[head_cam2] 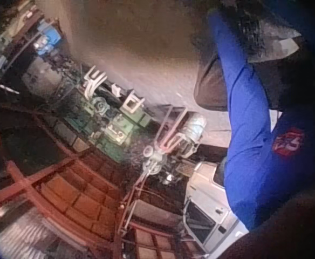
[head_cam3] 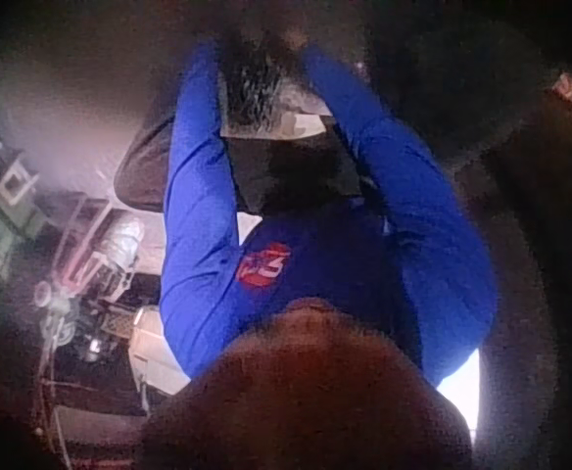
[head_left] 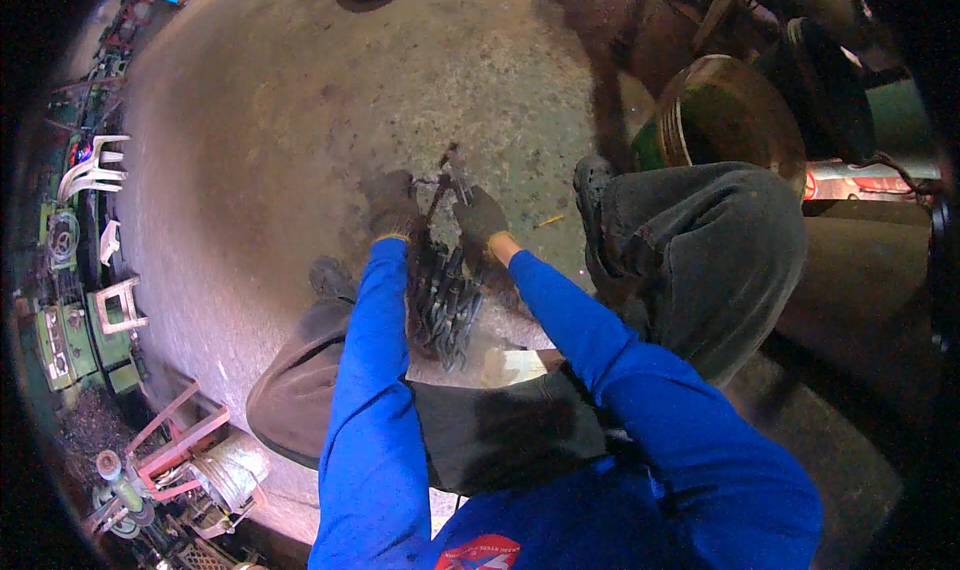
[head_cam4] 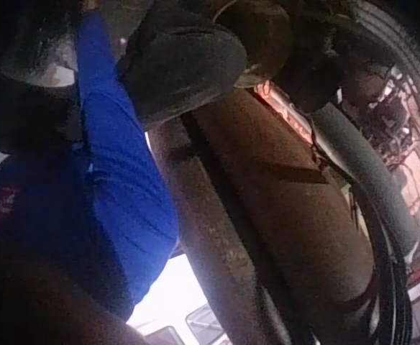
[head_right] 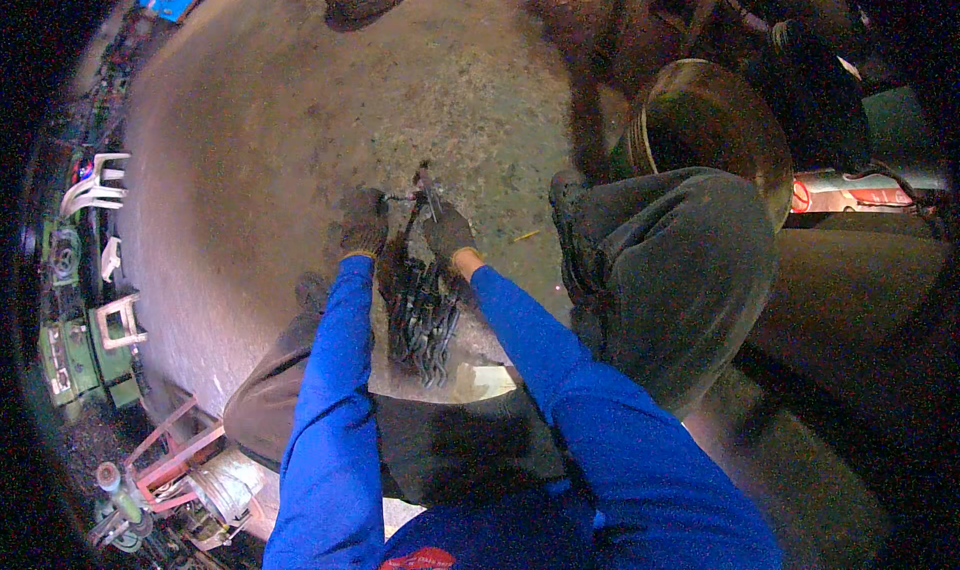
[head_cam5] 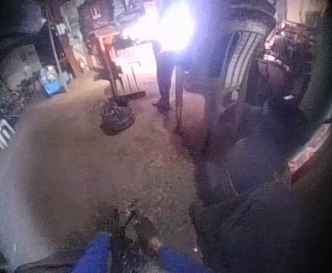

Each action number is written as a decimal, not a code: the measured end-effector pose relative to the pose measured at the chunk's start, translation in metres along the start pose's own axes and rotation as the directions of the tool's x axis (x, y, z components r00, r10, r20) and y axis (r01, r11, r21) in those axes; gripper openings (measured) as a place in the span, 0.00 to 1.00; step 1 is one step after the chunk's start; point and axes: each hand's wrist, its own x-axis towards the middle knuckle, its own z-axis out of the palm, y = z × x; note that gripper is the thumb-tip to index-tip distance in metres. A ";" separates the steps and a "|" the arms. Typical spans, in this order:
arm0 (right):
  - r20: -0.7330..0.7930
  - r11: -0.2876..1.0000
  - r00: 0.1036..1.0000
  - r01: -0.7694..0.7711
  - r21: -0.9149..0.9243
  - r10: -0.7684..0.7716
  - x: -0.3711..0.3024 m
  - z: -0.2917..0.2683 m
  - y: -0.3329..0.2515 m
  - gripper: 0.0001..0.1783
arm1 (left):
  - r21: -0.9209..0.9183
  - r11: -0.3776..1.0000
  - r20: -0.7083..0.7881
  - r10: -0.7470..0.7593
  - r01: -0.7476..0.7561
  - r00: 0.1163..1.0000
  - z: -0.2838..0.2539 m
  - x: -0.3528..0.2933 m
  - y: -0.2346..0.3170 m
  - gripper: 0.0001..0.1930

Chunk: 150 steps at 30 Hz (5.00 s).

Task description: The person sits on the floor and uses a hammer and metal rod to repeatedly strike and cut a pile of metal rods into smaller pieces. The person handles the rods one at a time, striking them against the floor to break them apart.

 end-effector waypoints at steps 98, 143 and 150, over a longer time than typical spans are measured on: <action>0.005 0.994 0.999 0.040 -0.098 -0.040 -0.014 -0.002 -0.018 0.26 | 0.081 0.991 0.006 -0.112 0.111 0.994 0.000 0.010 0.010 0.16; 0.158 0.998 0.986 -0.051 0.022 0.047 -0.037 -0.023 -0.012 0.36 | -0.008 0.998 0.110 0.064 -0.064 0.992 -0.017 0.011 -0.004 0.12; 0.212 0.972 0.971 0.152 -0.179 -0.113 -0.023 -0.002 0.011 0.24 | -0.017 0.985 0.042 0.173 -0.172 0.984 -0.011 0.015 -0.010 0.11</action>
